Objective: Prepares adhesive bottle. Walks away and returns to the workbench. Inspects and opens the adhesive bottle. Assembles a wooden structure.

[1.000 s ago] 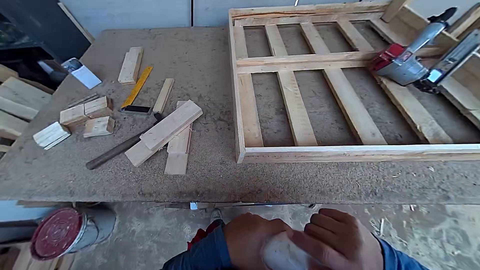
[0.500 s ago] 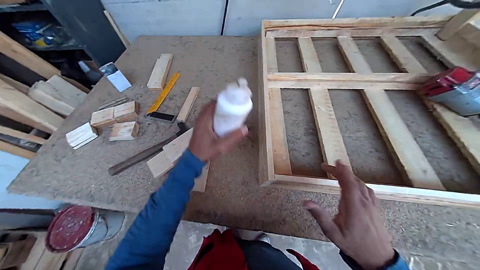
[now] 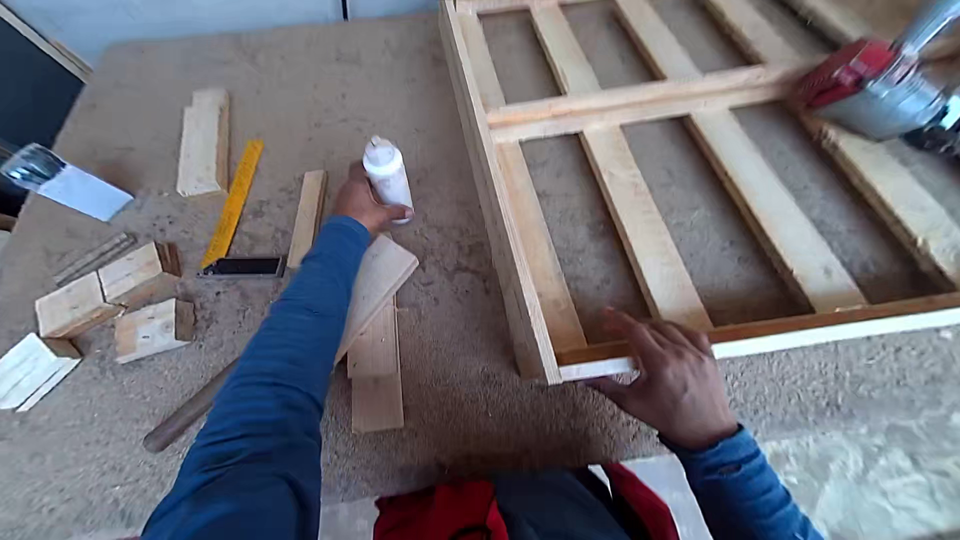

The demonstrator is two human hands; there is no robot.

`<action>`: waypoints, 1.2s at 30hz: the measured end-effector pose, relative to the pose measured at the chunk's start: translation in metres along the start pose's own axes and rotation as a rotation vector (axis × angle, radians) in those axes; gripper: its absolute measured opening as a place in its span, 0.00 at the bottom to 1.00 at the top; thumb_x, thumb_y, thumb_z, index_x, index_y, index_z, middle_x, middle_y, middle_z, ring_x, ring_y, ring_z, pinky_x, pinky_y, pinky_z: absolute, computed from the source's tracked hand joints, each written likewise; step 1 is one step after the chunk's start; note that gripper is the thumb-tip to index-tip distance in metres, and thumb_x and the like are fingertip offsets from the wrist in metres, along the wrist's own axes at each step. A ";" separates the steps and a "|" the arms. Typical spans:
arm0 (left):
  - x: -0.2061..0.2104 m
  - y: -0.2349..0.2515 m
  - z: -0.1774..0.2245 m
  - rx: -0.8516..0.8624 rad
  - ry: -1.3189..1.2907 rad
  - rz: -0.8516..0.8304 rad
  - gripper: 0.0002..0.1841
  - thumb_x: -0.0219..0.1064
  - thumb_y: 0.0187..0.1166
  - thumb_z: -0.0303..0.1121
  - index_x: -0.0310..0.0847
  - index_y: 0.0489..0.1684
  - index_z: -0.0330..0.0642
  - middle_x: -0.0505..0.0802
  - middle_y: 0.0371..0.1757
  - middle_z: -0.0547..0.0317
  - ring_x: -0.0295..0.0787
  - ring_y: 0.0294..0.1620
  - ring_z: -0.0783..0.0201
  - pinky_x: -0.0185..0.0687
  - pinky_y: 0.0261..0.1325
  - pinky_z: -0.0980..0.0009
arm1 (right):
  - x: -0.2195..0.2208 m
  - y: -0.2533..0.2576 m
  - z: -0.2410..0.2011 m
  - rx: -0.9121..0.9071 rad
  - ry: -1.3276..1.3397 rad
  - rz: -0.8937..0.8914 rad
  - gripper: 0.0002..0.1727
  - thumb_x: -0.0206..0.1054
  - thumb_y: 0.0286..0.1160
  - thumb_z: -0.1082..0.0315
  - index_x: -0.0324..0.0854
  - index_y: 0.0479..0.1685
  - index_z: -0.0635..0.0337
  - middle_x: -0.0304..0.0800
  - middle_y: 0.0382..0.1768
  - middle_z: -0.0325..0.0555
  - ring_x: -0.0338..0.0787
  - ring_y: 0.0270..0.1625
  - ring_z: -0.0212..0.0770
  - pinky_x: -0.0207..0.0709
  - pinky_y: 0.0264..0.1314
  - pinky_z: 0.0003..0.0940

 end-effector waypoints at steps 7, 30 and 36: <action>-0.026 -0.167 -0.039 -0.224 0.721 -0.349 0.60 0.83 0.49 0.71 0.66 0.87 0.48 0.82 0.75 0.33 0.81 0.69 0.26 0.72 0.61 0.18 | 0.007 0.011 -0.007 -0.019 -0.023 -0.138 0.49 0.72 0.49 0.27 0.85 0.67 0.57 0.94 0.54 0.54 0.90 0.62 0.59 0.75 0.70 0.65; 0.044 -0.255 0.256 0.814 -0.318 -0.197 0.54 0.90 0.52 0.47 0.61 0.76 0.24 0.91 0.64 0.47 0.91 0.65 0.57 0.92 0.68 0.56 | -0.012 0.018 -0.003 -0.069 0.511 -0.160 0.76 0.85 0.38 0.28 0.52 0.93 0.60 0.83 0.75 0.47 0.87 0.72 0.49 0.79 0.74 0.57; 0.048 -0.253 0.239 0.760 -0.234 -0.276 0.68 0.89 0.46 0.59 0.49 0.88 0.33 0.87 0.70 0.52 0.87 0.69 0.65 0.85 0.74 0.61 | -0.032 0.009 -0.075 -0.127 0.683 -0.156 0.55 0.88 0.51 0.59 0.62 0.86 0.60 0.92 0.61 0.47 0.92 0.63 0.41 0.85 0.70 0.47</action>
Point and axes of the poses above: each hand's wrist, its own y-axis towards the middle knuckle, its own x-axis out of the palm, z = x × y, the point moved 10 cm from there along y, towards the middle knuckle
